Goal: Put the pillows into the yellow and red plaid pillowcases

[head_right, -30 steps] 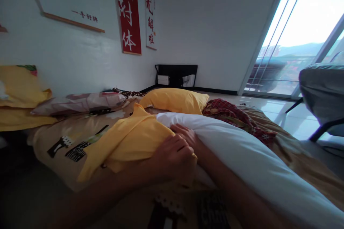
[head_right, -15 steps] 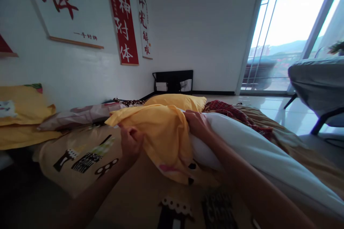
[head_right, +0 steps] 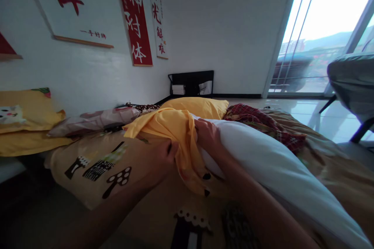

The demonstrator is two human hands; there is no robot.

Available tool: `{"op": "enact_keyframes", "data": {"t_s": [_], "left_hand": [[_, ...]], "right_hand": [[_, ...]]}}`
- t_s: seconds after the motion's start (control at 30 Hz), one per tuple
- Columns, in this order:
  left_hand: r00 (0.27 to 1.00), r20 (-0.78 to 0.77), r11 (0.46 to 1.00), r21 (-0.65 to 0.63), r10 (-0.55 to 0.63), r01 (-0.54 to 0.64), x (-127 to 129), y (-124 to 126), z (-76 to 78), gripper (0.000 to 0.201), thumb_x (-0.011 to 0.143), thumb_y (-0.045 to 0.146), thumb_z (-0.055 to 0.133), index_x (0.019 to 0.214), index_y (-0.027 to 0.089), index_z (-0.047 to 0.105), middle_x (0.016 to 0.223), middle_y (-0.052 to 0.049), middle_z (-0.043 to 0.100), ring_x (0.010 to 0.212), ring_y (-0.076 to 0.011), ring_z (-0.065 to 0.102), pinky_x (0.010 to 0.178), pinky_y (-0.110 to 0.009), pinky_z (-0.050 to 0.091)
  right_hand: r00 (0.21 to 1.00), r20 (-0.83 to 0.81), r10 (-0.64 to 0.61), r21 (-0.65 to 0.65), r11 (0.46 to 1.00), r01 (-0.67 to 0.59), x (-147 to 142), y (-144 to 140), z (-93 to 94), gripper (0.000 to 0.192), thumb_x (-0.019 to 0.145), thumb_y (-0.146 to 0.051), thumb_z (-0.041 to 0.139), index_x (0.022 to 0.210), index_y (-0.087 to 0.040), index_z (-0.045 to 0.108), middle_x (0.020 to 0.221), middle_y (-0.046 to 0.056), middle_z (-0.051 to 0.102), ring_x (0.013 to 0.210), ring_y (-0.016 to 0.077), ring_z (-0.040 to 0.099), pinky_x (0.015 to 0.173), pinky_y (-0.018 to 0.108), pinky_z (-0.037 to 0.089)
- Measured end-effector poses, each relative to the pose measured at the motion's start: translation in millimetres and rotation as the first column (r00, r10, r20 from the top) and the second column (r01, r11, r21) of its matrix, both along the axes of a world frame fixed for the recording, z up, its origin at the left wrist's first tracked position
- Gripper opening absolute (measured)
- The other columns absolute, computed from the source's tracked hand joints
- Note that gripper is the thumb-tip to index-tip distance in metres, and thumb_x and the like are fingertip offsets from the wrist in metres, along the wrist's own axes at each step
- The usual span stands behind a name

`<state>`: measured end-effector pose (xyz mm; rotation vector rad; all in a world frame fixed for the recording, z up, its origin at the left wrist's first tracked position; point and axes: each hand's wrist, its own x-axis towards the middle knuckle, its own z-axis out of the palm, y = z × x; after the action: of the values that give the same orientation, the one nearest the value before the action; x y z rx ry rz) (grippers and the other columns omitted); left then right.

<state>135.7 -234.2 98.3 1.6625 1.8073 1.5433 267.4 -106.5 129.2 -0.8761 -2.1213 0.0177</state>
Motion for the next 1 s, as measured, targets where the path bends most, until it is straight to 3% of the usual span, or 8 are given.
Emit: {"op": "enact_keyframes", "data": {"t_s": [0.23, 0.4, 0.5, 0.57, 0.67, 0.8, 0.9, 1.0], "left_hand": [[0.958, 0.123, 0.958, -0.090, -0.260, 0.272, 51.5, -12.2, -1.9, 0.029, 0.091, 0.037, 0.040, 0.068, 0.018, 0.040, 0.063, 0.002, 0.043, 0.061, -0.0111, 0.039, 0.058, -0.025, 0.030], [0.798, -0.068, 0.778, -0.286, -0.599, 0.559, 65.3, -39.1, -9.6, 0.024, 0.084, 0.021, 0.049, 0.063, 0.017, 0.037, 0.059, 0.003, 0.042, 0.056, -0.0096, 0.036, 0.055, -0.026, 0.027], [0.712, -0.064, 0.701, -0.254, -0.700, 0.666, 59.7, -41.1, -2.8, 0.024, 0.085, 0.021, 0.047, 0.063, 0.017, 0.037, 0.059, 0.003, 0.041, 0.057, -0.0093, 0.036, 0.057, -0.025, 0.029], [0.785, 0.033, 0.775, -0.143, -0.618, 0.616, 49.8, -32.7, 0.8, 0.026, 0.088, 0.027, 0.044, 0.065, 0.017, 0.039, 0.062, 0.002, 0.042, 0.059, -0.0097, 0.037, 0.057, -0.024, 0.030], [0.924, 0.151, 0.934, -0.005, -0.351, 0.356, 30.6, -16.6, -0.4, 0.031, 0.091, 0.038, 0.043, 0.067, 0.018, 0.039, 0.064, 0.003, 0.040, 0.062, -0.0103, 0.036, 0.057, -0.024, 0.030], [0.930, 0.094, 0.934, 0.029, -0.356, 0.355, 15.9, -11.3, -0.6, 0.037, 0.089, 0.043, 0.046, 0.064, 0.018, 0.036, 0.063, 0.003, 0.036, 0.061, -0.0098, 0.033, 0.057, -0.023, 0.029], [0.929, 0.114, 0.936, 0.044, -0.352, 0.349, 16.8, -14.6, 6.5, 0.037, 0.089, 0.041, 0.047, 0.063, 0.017, 0.037, 0.061, 0.004, 0.037, 0.059, -0.0093, 0.032, 0.055, -0.023, 0.028], [0.954, 0.084, 0.953, 0.124, -0.288, 0.277, 21.1, -15.5, 11.9, 0.034, 0.091, 0.038, 0.049, 0.065, 0.017, 0.042, 0.062, 0.003, 0.041, 0.060, -0.0094, 0.037, 0.057, -0.022, 0.032]], "right_hand": [[0.996, -0.078, 0.051, -0.135, 0.989, -0.061, -16.2, -14.7, -23.3, 0.033, 0.084, -0.032, 0.034, 0.060, -0.018, 0.052, 0.063, 0.003, 0.055, 0.058, 0.0132, 0.041, 0.054, 0.026, 0.025], [0.986, -0.168, -0.018, -0.132, 0.991, -0.004, -6.3, 12.7, -5.5, 0.031, 0.085, -0.032, 0.032, 0.066, -0.019, 0.053, 0.067, 0.005, 0.059, 0.062, 0.0152, 0.045, 0.057, 0.027, 0.030], [0.986, -0.164, 0.009, -0.105, 0.994, -0.026, 1.3, 22.4, -0.8, 0.030, 0.082, -0.032, 0.036, 0.065, -0.018, 0.055, 0.070, 0.005, 0.060, 0.066, 0.0162, 0.048, 0.060, 0.027, 0.033], [0.990, -0.119, 0.073, -0.095, 0.992, -0.084, 6.8, 21.5, -4.2, 0.028, 0.079, -0.032, 0.042, 0.066, -0.016, 0.061, 0.070, 0.005, 0.061, 0.068, 0.0168, 0.051, 0.064, 0.027, 0.036], [0.976, -0.026, 0.215, -0.078, 0.973, -0.216, 19.6, 10.6, -9.0, 0.029, 0.076, -0.033, 0.053, 0.092, -0.018, 0.073, 0.080, 0.004, 0.064, 0.078, 0.0184, 0.058, 0.074, 0.029, 0.043], [0.979, -0.087, 0.184, 0.264, 0.952, -0.155, 39.3, -29.2, -5.8, 0.035, 0.082, -0.031, 0.057, 0.114, -0.022, 0.067, 0.102, 0.007, 0.061, 0.094, 0.0210, 0.059, 0.087, 0.037, 0.045], [0.980, -0.141, 0.143, 0.541, 0.840, -0.044, 42.0, -75.6, -12.5, 0.024, 0.086, -0.018, 0.052, 0.105, -0.020, 0.065, 0.101, 0.008, 0.061, 0.092, 0.0204, 0.058, 0.086, 0.038, 0.045], [0.993, -0.029, 0.112, 0.487, 0.870, -0.084, 31.1, -104.0, -33.1, 0.028, 0.087, -0.019, 0.050, 0.114, -0.015, 0.056, 0.099, 0.010, 0.063, 0.087, 0.0210, 0.058, 0.077, 0.034, 0.047]]}}
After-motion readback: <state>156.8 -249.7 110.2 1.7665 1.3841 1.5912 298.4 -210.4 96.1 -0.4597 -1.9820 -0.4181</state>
